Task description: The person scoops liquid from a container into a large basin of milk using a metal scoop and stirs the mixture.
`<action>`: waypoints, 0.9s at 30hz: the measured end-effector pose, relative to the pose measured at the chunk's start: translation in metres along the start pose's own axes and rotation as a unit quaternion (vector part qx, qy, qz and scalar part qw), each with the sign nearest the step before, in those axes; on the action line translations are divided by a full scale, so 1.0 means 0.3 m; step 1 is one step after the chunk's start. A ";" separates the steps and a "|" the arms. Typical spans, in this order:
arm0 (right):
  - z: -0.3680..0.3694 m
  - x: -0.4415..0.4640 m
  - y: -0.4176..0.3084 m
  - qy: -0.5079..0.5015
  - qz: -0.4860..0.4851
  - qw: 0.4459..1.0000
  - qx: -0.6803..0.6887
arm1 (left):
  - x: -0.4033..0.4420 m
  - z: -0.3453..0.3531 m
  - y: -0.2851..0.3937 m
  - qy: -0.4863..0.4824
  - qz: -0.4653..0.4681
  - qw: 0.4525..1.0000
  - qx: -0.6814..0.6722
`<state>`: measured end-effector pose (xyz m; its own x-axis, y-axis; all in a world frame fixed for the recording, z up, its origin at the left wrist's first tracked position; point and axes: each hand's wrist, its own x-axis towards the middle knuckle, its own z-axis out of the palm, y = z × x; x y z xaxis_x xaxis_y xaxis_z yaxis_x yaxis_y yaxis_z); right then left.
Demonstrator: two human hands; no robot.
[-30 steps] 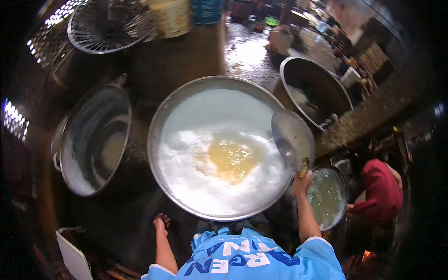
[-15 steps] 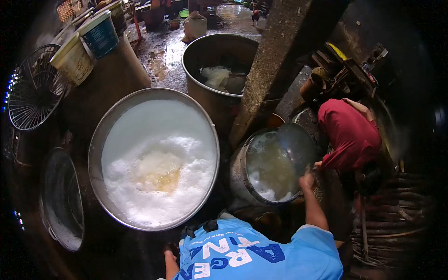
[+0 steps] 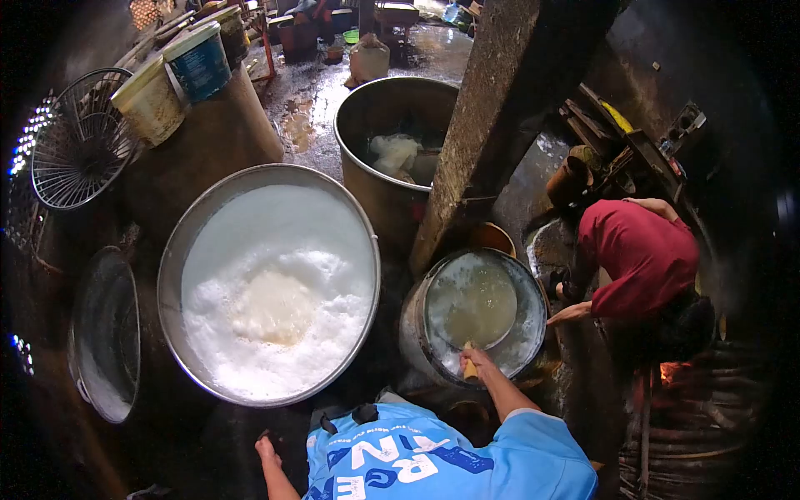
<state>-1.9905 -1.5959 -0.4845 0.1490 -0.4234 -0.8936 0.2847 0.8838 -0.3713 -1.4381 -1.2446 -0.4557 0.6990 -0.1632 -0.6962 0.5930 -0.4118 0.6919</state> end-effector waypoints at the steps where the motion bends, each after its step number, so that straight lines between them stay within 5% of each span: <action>1: -0.021 -0.021 -0.006 -0.009 -0.008 1.000 -0.025 | 0.010 -0.018 -0.017 0.015 0.006 1.000 -0.011; 9: -0.083 -0.262 -0.039 0.028 0.029 0.999 -0.036 | -0.098 -0.138 -0.222 0.081 -0.136 0.985 -0.068; 15: -0.021 -0.487 -0.081 0.069 0.005 0.994 -0.080 | -0.002 -0.205 -0.419 -0.026 -0.262 0.961 -0.082; 19: 0.073 -0.550 -0.110 0.069 -0.001 0.983 -0.171 | 0.091 -0.210 -0.380 -0.001 -0.259 0.961 -0.092; 27: 0.667 -0.562 -0.014 0.007 -0.014 0.962 -0.274 | 0.240 -0.309 -0.092 -0.004 -0.141 0.984 -0.105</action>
<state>-1.8272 -1.5681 -0.2818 0.1356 -0.4488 -0.8833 -0.2534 0.8462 -0.4688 -1.3671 -1.1620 -0.5073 0.4925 -0.0762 -0.8670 0.8330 -0.2472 0.4949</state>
